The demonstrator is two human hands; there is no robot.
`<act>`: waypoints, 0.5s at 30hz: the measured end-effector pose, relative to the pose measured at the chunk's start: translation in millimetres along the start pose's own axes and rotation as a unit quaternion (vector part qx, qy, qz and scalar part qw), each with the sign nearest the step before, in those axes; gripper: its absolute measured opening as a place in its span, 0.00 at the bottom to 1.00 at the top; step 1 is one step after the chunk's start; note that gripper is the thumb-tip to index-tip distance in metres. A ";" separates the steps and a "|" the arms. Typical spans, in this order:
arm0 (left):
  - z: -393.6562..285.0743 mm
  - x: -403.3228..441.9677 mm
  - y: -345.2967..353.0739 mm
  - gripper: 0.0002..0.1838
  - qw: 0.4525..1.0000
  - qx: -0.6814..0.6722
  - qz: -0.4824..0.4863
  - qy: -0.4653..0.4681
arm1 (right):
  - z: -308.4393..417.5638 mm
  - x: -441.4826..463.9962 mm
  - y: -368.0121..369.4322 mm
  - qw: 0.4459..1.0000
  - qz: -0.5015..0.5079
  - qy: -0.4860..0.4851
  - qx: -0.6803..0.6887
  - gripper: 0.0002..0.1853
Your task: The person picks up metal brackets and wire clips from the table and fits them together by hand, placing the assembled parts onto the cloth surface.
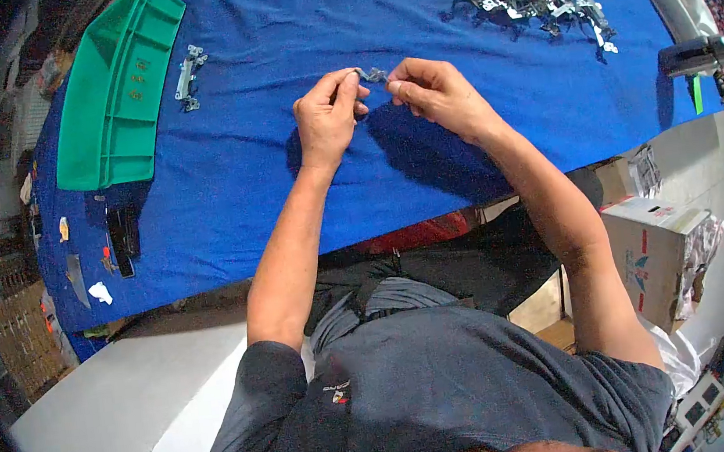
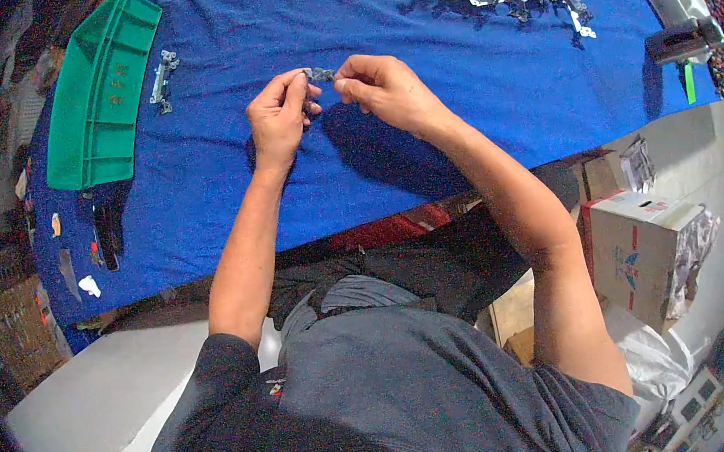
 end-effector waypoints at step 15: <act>-22.6 -1.5 1.7 0.08 0.991 0.038 0.020 0.129 | -13.0 2.9 -5.8 0.998 -0.005 0.029 0.061 0.10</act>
Point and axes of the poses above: each hand's wrist, its own x-axis towards the middle knuckle, its own y-axis out of the palm, z = x × y, the point moved 9 cm from there along x, towards the middle knuckle, and after that the axes turned 4 degrees about y, right-handed, at the moved point
